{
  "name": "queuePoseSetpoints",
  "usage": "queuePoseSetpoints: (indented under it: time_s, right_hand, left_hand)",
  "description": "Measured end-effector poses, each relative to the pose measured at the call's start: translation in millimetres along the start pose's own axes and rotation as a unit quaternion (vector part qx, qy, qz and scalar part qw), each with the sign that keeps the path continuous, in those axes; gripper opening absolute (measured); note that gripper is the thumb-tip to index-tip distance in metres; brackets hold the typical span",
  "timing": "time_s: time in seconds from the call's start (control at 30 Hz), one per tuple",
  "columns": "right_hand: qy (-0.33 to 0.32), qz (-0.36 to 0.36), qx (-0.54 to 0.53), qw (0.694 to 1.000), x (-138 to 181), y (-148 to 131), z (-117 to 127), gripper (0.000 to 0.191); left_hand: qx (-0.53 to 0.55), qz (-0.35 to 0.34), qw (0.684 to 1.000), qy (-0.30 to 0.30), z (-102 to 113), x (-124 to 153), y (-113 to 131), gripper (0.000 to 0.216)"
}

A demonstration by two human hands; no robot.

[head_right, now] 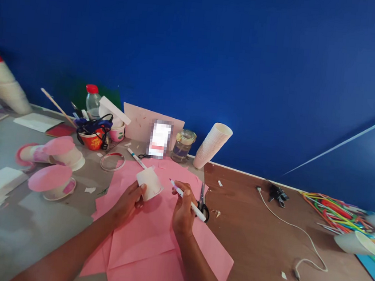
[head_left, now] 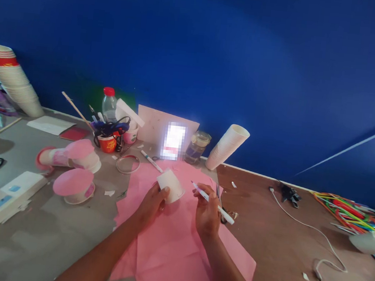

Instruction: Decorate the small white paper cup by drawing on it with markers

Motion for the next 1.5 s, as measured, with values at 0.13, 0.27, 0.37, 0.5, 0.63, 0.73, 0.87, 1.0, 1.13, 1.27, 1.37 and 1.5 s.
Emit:
queuePoseSetpoints:
  time_s: [0.13, 0.27, 0.37, 0.5, 0.63, 0.73, 0.87, 1.0, 1.13, 1.27, 1.37, 1.5]
  right_hand:
    - [-0.028, -0.017, -0.002, 0.999, 0, -3, -4, 0.028]
    - [-0.038, -0.023, -0.029, 0.999, 2, -4, -8, 0.026]
    - [-0.043, -0.016, -0.011, 0.999, 3, -6, -9, 0.026]
    - [-0.101, 0.002, 0.029, 0.994, 8, -8, -15, 0.023]
    - [-0.133, -0.002, 0.048, 0.990, 12, -7, -17, 0.020]
    - [-0.120, -0.015, 0.051, 0.991, 12, -6, -15, 0.022]
    - [-0.113, -0.020, 0.049, 0.992, 11, -6, -15, 0.021]
    - [-0.119, -0.008, 0.057, 0.991, 11, -7, -16, 0.021]
    - [-0.124, 0.002, 0.064, 0.990, 11, -9, -17, 0.020]
    - [-0.117, -0.005, 0.083, 0.990, 10, -9, -18, 0.019]
    - [-0.110, -0.005, 0.093, 0.990, 8, -11, -18, 0.021]
    - [-0.106, -0.007, 0.084, 0.991, 6, -14, -19, 0.027]
  left_hand:
    - [-0.010, -0.002, 1.000, -0.004, 1, 0, -2, 0.047]
    - [-0.032, -0.010, 0.999, -0.012, 1, 0, 0, 0.047]
    - [-0.053, -0.011, 0.998, -0.017, 0, 1, 1, 0.047]
    - [-0.058, -0.012, 0.998, -0.017, -2, 2, 4, 0.050]
    - [-0.058, -0.025, 0.998, -0.020, -4, 2, 7, 0.049]
    - [-0.049, -0.027, 0.998, -0.015, -4, 2, 8, 0.048]
    - [-0.048, -0.021, 0.999, -0.009, -3, 3, 8, 0.048]
    - [-0.059, -0.026, 0.998, -0.017, -5, 3, 10, 0.047]
    - [-0.074, -0.034, 0.997, -0.017, -4, 1, 9, 0.048]
    - [-0.076, -0.036, 0.996, -0.016, -2, 0, 6, 0.048]
    - [-0.066, -0.037, 0.997, -0.010, -2, -1, 7, 0.051]
    - [-0.064, -0.034, 0.997, -0.002, -1, -1, 7, 0.052]
Point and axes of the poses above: each hand's wrist, its own x-axis away from the middle knuckle, its own z-axis out of the back of the hand, y = z × x, the point moved 7 cm from there along -x, towards the middle knuckle, and after that the axes turned 2 degrees about -x, right-handed, at the moved point
